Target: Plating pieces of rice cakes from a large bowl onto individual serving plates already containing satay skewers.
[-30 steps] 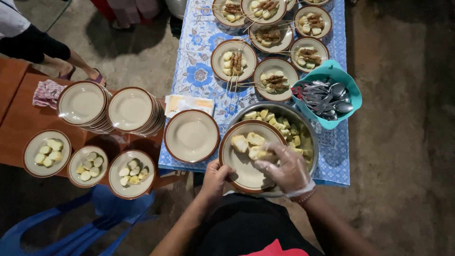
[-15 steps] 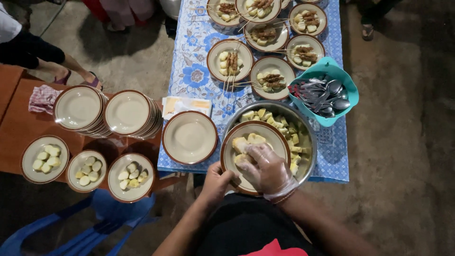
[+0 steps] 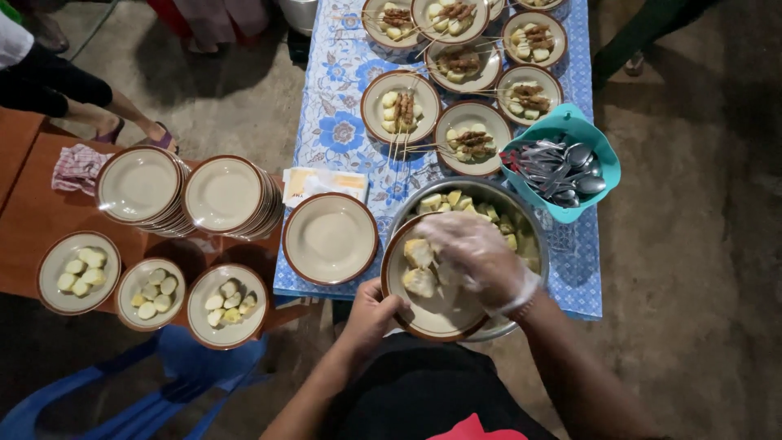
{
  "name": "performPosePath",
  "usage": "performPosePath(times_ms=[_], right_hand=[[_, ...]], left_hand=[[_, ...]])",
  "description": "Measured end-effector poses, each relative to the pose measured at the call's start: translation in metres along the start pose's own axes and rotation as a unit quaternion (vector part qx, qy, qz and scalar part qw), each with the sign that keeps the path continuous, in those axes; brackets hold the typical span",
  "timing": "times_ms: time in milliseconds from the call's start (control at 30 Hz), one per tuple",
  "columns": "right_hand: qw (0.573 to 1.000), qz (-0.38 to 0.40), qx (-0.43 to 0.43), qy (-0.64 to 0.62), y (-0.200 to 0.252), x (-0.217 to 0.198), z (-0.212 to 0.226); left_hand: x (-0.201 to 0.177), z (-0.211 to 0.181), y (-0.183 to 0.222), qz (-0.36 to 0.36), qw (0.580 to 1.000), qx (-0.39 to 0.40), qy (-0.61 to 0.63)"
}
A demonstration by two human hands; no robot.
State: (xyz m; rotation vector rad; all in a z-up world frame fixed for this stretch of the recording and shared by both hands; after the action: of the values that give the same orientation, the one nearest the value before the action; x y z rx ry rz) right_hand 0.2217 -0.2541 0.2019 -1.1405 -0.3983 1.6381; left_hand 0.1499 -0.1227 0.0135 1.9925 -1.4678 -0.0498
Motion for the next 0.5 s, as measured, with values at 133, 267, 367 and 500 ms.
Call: performPosePath(times_ms=[133,267,367,500], right_hand=[[0.999,0.020,-0.044,0.023,0.017,0.021,-0.005],[0.998,0.047,-0.037,0.027,0.017,0.023,-0.013],[0.999,0.015,0.038,0.001,0.012,0.004,-0.016],[0.988,-0.020,0.095,0.117,0.025,-0.015,-0.027]], left_hand=[[0.001,-0.007,0.002,-0.004,1.000,-0.007,0.006],[-0.012,0.023,-0.018,-0.013,0.999,-0.018,0.025],[-0.015,0.013,-0.019,-0.017,1.000,-0.013,0.013],[-0.020,-0.010,-0.014,-0.035,0.999,0.015,0.011]])
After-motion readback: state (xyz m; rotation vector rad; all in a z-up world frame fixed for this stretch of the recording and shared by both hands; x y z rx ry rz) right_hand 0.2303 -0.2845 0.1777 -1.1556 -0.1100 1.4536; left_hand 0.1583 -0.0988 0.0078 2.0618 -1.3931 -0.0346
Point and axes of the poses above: each hand's wrist, its own y-axis away from the middle knuckle, its own x-axis out of the palm, z = x × y, the point moved 9 cm from there along -y, towards the middle knuckle, and after that the axes turned 15 degrees about -z, right-handed, at the moved point
